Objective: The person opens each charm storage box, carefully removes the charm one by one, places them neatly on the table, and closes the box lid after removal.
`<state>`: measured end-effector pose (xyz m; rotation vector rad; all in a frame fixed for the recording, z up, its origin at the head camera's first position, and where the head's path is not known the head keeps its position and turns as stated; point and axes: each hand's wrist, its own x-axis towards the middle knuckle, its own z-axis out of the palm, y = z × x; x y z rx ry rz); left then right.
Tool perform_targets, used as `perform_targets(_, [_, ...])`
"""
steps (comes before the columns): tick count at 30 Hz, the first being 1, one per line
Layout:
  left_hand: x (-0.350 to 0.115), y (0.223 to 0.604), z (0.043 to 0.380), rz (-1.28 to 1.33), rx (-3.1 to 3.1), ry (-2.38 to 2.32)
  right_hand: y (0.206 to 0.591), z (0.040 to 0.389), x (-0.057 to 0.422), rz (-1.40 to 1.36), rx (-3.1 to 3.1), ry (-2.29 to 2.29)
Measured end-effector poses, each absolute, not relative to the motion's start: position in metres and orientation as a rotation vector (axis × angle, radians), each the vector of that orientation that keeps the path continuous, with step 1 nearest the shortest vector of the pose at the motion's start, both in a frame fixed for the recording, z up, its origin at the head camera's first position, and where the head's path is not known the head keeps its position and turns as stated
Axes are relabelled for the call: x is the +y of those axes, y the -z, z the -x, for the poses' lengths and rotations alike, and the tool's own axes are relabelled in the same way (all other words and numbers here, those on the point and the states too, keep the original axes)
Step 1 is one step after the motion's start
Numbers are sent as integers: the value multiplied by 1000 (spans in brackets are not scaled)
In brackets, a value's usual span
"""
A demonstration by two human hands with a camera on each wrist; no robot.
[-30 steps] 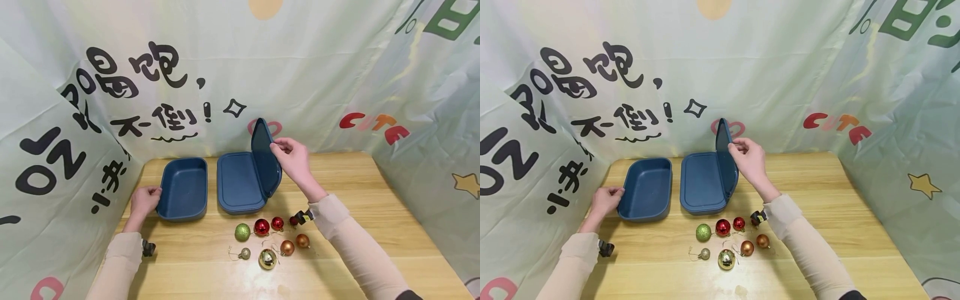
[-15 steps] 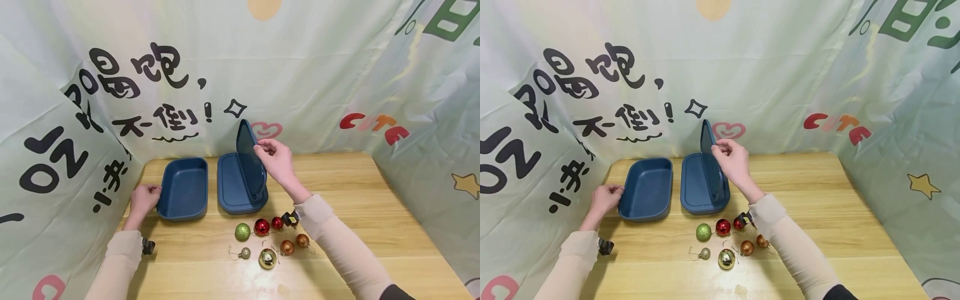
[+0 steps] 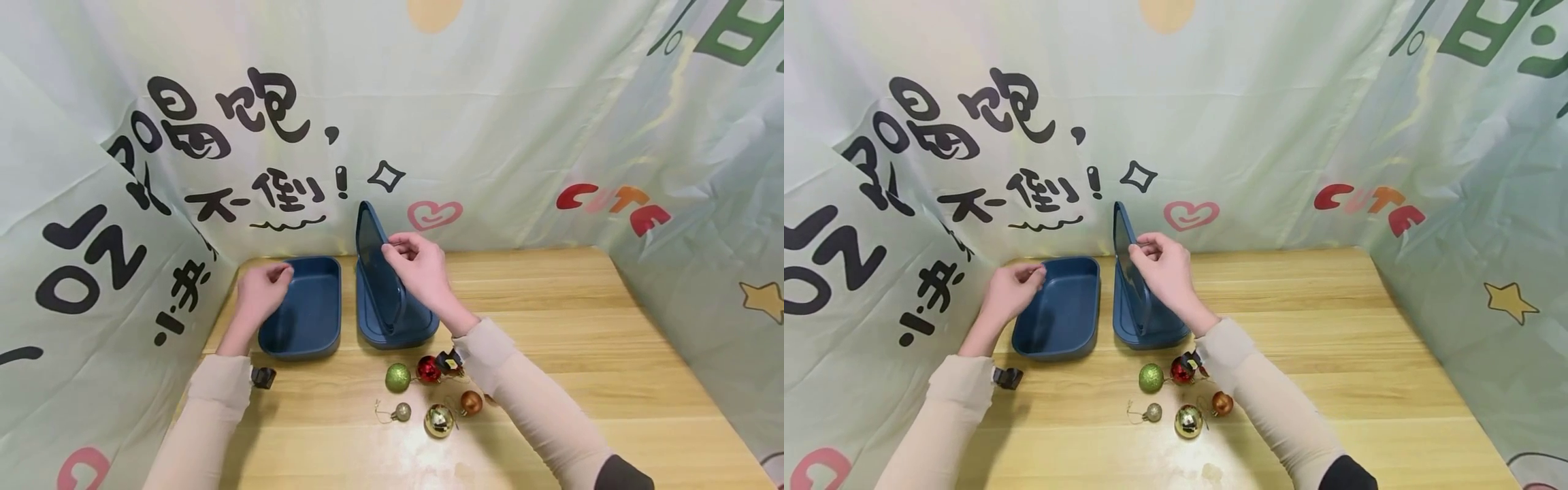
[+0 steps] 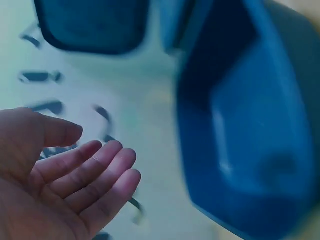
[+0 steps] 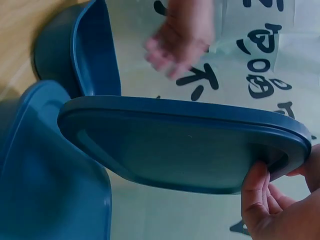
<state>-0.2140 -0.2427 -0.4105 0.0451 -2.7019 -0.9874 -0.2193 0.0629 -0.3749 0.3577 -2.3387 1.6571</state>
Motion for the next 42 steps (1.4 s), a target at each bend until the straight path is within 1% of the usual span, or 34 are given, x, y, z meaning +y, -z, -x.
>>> perform_targets(3, [-223, 387, 217, 44, -2668, 1087, 375, 217, 53, -373, -2334, -1663])
perform_targets(7, [-201, 358, 219, 132, -2628, 1370, 374, 214, 39, -382, -2341, -1651])
perform_targets(10, [-190, 345, 220, 202, -2572, 1543, 374, 211, 29, -411, -2349, -1654])
perform_targets(13, [-183, 337, 220, 248, -2547, 1609, 376, 210, 20, -442, -2358, -1659])
perform_targets(26, [-173, 331, 218, 271, -2539, 1645, 383, 200, 0, -526, -2388, -1638])
perform_targets(42, [-176, 339, 217, 0, -2629, 1370, 379, 195, -6, -540, -2395, -1644])
